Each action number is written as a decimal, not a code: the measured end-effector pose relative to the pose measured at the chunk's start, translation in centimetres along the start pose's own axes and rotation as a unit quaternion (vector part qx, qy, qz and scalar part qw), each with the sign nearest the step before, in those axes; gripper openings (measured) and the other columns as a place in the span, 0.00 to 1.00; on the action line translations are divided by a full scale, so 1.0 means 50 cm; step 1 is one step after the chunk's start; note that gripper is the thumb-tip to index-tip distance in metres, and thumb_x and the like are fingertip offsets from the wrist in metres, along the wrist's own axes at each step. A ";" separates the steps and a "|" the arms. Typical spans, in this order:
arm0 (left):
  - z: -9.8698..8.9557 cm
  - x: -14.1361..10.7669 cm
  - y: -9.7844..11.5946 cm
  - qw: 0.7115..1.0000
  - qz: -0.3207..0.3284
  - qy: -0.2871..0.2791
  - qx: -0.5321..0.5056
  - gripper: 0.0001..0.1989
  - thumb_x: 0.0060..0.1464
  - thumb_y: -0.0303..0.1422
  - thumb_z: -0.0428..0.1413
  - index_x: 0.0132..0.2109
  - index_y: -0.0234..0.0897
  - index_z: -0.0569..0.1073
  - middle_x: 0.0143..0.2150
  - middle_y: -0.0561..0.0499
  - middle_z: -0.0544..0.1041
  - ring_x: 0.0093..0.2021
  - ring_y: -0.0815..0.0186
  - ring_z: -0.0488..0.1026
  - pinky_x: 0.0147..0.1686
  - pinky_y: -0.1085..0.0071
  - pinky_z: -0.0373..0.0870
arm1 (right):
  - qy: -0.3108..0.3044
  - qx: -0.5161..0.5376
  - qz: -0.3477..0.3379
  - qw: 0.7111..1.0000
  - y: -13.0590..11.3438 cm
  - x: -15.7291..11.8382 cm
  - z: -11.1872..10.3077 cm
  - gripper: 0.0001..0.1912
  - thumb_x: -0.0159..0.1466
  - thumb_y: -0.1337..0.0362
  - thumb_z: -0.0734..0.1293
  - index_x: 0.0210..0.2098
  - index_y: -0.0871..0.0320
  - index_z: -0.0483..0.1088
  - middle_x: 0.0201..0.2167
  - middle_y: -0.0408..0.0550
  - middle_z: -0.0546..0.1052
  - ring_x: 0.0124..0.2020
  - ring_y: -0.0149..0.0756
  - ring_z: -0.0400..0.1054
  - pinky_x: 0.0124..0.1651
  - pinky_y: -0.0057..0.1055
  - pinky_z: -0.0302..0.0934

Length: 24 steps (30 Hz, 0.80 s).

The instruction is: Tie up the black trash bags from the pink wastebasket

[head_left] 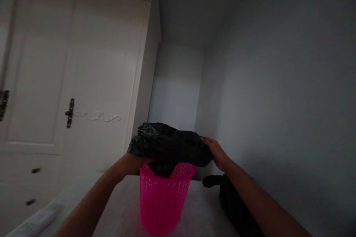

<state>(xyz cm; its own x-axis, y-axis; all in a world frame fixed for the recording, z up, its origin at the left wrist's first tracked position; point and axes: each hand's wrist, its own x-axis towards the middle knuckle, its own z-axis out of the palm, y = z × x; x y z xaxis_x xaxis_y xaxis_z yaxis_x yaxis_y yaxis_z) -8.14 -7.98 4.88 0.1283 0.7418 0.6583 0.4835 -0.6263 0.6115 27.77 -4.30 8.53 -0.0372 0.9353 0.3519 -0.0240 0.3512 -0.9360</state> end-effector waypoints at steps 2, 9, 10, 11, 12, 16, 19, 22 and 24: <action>-0.004 -0.013 0.016 0.999 -0.029 -0.037 -0.010 0.25 0.49 0.49 0.64 0.52 0.42 0.83 0.53 0.46 0.86 0.57 0.47 0.79 0.61 0.53 0.73 | -0.001 -0.036 0.008 0.999 0.024 0.011 0.003 0.22 0.55 0.47 0.75 0.44 0.53 0.83 0.45 0.49 0.86 0.50 0.50 0.78 0.58 0.45 0.66; -0.010 -0.062 0.101 0.977 -0.104 0.015 -0.186 0.16 0.35 0.32 0.72 0.37 0.46 0.85 0.43 0.48 0.87 0.55 0.44 0.79 0.63 0.53 0.71 | -0.027 -0.087 0.014 0.996 0.087 0.023 -0.004 0.21 0.55 0.44 0.73 0.38 0.54 0.84 0.41 0.51 0.86 0.49 0.55 0.77 0.61 0.53 0.64; -0.009 -0.080 0.100 0.965 -0.126 0.041 -0.224 0.18 0.34 0.31 0.73 0.38 0.45 0.85 0.44 0.46 0.87 0.57 0.42 0.78 0.62 0.54 0.72 | -0.032 -0.087 0.013 0.996 0.093 0.019 -0.004 0.21 0.56 0.44 0.73 0.37 0.53 0.84 0.42 0.51 0.86 0.49 0.55 0.77 0.61 0.54 0.64; -0.006 -0.100 0.095 0.954 -0.147 0.063 -0.252 0.20 0.34 0.30 0.74 0.39 0.45 0.86 0.46 0.45 0.87 0.60 0.42 0.76 0.62 0.55 0.72 | -0.036 -0.086 0.008 0.996 0.099 0.015 -0.004 0.20 0.57 0.44 0.73 0.38 0.52 0.84 0.42 0.50 0.86 0.50 0.55 0.77 0.62 0.54 0.63; -0.001 -0.121 0.088 0.945 -0.164 0.088 -0.269 0.22 0.34 0.31 0.75 0.42 0.45 0.86 0.49 0.45 0.86 0.64 0.42 0.73 0.63 0.57 0.71 | -0.040 -0.085 0.000 0.996 0.104 0.010 -0.004 0.20 0.58 0.44 0.73 0.39 0.51 0.84 0.44 0.50 0.86 0.52 0.55 0.76 0.64 0.54 0.62; 0.029 -0.180 0.070 0.904 -0.164 0.152 -0.365 0.32 0.39 0.41 0.75 0.54 0.43 0.83 0.60 0.44 0.82 0.71 0.44 0.66 0.68 0.59 0.65 | -0.055 -0.047 -0.023 0.997 0.127 -0.001 0.002 0.21 0.61 0.45 0.72 0.45 0.51 0.83 0.48 0.49 0.85 0.57 0.53 0.74 0.68 0.53 0.58; 0.052 -0.181 0.087 0.859 -0.178 0.179 -0.445 0.32 0.41 0.45 0.74 0.54 0.40 0.83 0.57 0.42 0.83 0.65 0.45 0.74 0.65 0.57 0.69 | -0.065 -0.026 -0.014 0.997 0.140 0.000 0.008 0.19 0.59 0.49 0.74 0.44 0.52 0.83 0.46 0.49 0.85 0.55 0.54 0.75 0.67 0.54 0.60; 0.064 -0.169 0.116 0.806 -0.239 0.222 -0.494 0.30 0.35 0.43 0.76 0.47 0.39 0.84 0.50 0.42 0.86 0.55 0.47 0.81 0.54 0.59 0.79 | -0.067 -0.028 -0.023 0.997 0.145 0.002 0.011 0.15 0.57 0.53 0.75 0.42 0.52 0.83 0.45 0.49 0.86 0.53 0.54 0.76 0.66 0.54 0.61; 0.069 -0.171 0.128 0.778 -0.268 0.225 -0.522 0.28 0.31 0.42 0.77 0.43 0.39 0.84 0.50 0.42 0.86 0.51 0.48 0.82 0.49 0.59 0.82 | -0.060 -0.031 -0.031 0.997 0.143 0.001 0.010 0.14 0.57 0.55 0.75 0.42 0.51 0.83 0.45 0.49 0.86 0.54 0.54 0.76 0.66 0.54 0.61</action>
<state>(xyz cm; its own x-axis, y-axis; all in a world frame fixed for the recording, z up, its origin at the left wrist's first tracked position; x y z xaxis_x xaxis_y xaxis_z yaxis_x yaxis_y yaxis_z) -3.17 -17.51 1.65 -0.2792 0.9516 0.1287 -0.6333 -0.2832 0.7202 27.08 -1.75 1.86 -0.1568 0.9010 0.4045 0.0319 0.4140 -0.9097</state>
